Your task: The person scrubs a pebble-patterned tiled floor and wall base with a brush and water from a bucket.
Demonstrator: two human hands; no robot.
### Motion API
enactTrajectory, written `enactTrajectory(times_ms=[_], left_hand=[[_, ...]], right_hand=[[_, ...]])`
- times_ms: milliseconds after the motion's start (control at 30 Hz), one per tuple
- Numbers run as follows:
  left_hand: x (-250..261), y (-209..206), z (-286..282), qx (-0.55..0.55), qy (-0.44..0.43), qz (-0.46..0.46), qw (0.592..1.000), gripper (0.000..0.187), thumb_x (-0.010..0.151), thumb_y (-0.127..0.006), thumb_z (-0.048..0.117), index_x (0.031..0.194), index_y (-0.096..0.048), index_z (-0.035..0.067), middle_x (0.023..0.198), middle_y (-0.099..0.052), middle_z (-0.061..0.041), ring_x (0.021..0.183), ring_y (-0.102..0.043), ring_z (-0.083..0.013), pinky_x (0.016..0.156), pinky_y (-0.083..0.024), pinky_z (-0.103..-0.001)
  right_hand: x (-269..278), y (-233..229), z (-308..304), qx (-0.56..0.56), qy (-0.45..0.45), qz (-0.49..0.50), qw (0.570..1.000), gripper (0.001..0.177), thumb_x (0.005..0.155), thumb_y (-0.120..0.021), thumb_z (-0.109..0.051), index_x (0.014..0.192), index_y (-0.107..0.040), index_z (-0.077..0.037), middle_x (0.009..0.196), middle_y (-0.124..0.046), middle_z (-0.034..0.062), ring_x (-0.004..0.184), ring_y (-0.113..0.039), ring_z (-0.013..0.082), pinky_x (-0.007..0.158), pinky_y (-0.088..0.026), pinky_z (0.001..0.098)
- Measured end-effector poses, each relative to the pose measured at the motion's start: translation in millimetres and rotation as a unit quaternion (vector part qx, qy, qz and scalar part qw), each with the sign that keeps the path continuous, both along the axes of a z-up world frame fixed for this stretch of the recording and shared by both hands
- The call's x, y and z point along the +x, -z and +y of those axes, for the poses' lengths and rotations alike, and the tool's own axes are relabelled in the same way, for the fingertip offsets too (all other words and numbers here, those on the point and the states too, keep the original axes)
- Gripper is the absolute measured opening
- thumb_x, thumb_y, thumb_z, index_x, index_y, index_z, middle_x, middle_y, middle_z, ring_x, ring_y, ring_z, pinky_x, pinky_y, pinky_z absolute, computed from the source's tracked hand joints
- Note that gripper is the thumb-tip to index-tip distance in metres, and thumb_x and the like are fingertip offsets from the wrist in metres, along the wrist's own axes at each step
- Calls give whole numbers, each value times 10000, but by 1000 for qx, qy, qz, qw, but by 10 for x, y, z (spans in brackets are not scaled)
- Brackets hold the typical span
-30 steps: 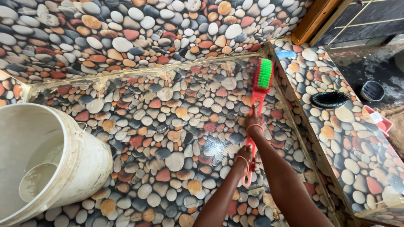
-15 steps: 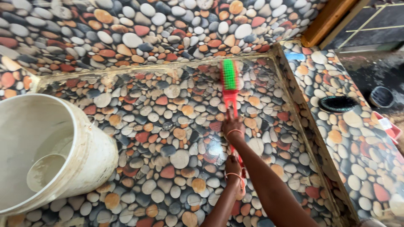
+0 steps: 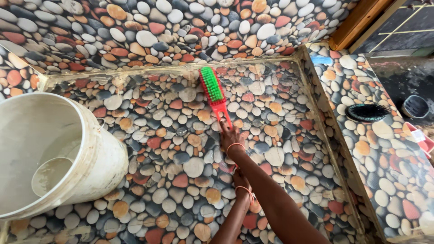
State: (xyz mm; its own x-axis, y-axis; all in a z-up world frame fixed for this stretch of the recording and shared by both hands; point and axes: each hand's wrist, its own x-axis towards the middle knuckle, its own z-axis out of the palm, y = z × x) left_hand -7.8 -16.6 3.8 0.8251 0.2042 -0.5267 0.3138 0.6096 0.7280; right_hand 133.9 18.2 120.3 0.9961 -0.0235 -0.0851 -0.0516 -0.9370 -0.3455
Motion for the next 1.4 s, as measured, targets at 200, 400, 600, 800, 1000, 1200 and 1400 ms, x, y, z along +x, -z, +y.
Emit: enactTrajectory(times_ms=[200, 400, 600, 800, 1000, 1200, 1400], left_hand=[[-93, -666, 63, 25, 221, 133, 966, 507, 1091, -346, 528, 1128, -515, 52, 658, -484, -125, 424, -458, -231, 390, -381, -385], [-133, -673, -187, 15, 313, 178, 933, 388, 1065, -365, 539, 1206, -489, 199, 634, -515, -54, 408, -483, -178, 379, -440, -354], [-270, -790, -359, 88, 403, 141, 900, 438, 1078, -404, 564, 1188, -500, 150, 605, -502, -34, 397, -453, -146, 367, -392, -322], [-532, -761, -399, 102, 320, 116, 935, 310, 1051, -397, 460, 1112, -600, 234, 528, -494, -24, 354, -438, -143, 344, -362, -323], [-725, -393, -238, 19, 205, 111, 972, 291, 1074, -399, 371, 1017, -549, 128, 561, -492, -42, 346, -426, -142, 311, -333, -321], [-779, -433, 46, 56, 74, 96, 991, 341, 1114, -360, 323, 1037, -517, 30, 738, -568, -90, 459, -510, -187, 384, -385, -360], [-975, -270, -65, 173, 24, 18, 984, 475, 1077, -303, 322, 1387, -522, 36, 1220, -659, -46, 1078, -692, -222, 869, -563, -357]], right_hand=[[-32, -108, -512, -3, 98, 93, 991, 537, 1069, -407, -414, 1584, -268, -479, 1160, -578, 254, 952, -707, 418, 767, -598, 526], [-123, 182, -1154, 10, 217, 31, 976, 583, 1027, -484, -430, 1589, -327, -422, 1130, -595, 278, 1041, -671, 451, 838, -554, 552], [-349, 338, -1627, 16, 332, -7, 943, 580, 995, -523, -427, 1549, -349, -432, 1168, -571, 258, 1078, -635, 445, 880, -502, 583], [-483, 221, -1518, 6, 305, 42, 951, 593, 1026, -475, -429, 1590, -295, -424, 1191, -565, 268, 1064, -645, 466, 860, -538, 561], [-571, -227, -821, 2, 166, 138, 976, 498, 1131, -312, -386, 1618, -205, -385, 1218, -558, 267, 929, -711, 432, 789, -602, 517], [-507, -162, -73, -2, 6, 84, 996, 589, 1050, -424, -353, 1600, -212, -353, 1245, -499, 290, 863, -712, 449, 719, -602, 548], [-774, -49, -87, -5, -19, 84, 996, 607, 1018, -478, -384, 1576, -245, -434, 1179, -504, 255, 839, -710, 448, 731, -578, 563]])
